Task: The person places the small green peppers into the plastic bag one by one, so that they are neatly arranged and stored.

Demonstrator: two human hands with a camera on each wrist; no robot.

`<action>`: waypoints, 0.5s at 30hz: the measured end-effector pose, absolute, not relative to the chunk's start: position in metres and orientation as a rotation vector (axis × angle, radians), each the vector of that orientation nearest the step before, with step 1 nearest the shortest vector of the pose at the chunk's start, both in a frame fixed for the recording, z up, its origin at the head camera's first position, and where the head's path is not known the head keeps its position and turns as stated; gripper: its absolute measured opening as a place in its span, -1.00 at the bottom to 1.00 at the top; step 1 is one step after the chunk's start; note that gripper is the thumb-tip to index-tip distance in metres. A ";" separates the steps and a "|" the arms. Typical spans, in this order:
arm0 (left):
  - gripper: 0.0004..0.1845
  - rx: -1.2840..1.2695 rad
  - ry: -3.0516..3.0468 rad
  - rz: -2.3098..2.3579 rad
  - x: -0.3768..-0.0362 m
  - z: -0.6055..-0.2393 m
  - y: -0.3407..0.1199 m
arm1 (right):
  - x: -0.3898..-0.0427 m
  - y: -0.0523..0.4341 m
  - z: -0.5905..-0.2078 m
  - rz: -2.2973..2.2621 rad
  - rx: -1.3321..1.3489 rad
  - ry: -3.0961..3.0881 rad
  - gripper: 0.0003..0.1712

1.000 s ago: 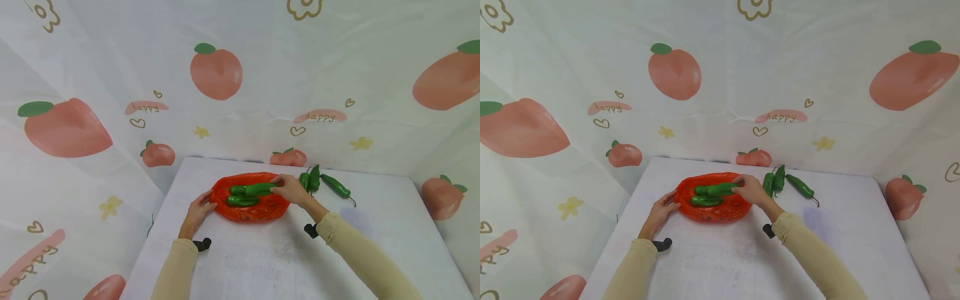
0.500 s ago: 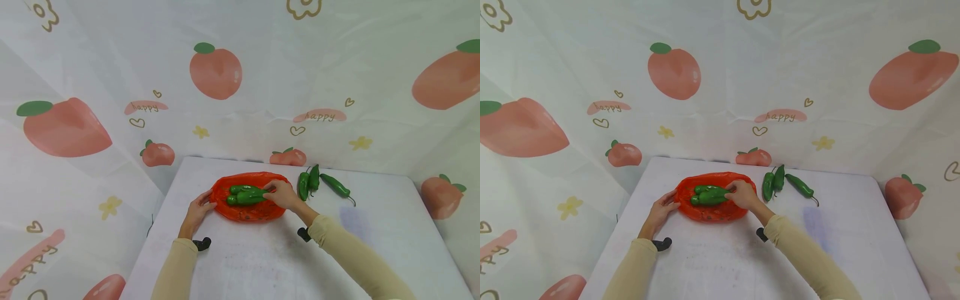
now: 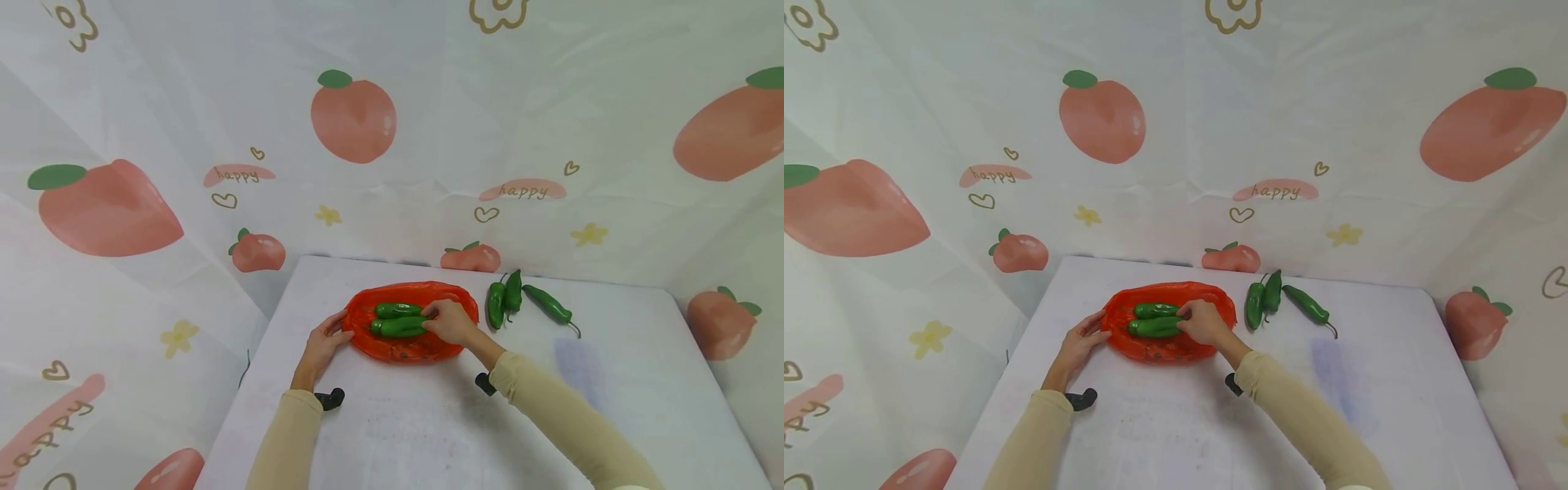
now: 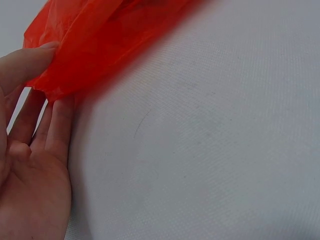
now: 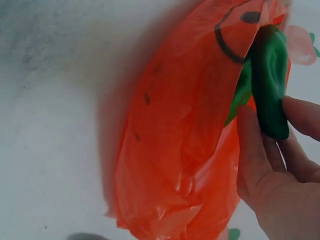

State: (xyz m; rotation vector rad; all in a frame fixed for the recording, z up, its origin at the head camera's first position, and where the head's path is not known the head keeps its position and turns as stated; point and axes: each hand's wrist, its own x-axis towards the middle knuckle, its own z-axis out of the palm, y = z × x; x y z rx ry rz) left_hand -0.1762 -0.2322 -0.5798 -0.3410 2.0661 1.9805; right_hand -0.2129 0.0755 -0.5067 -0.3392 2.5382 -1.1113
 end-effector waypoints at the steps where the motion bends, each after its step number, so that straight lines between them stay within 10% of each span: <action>1: -0.35 -0.335 2.072 1.975 -0.176 -0.580 -0.232 | -0.213 0.074 -0.507 -1.108 -0.344 2.535 -0.70; 15: -0.39 -0.357 2.146 1.983 -0.182 -0.604 -0.235 | -0.214 0.054 -0.502 -0.994 -0.339 2.532 -0.73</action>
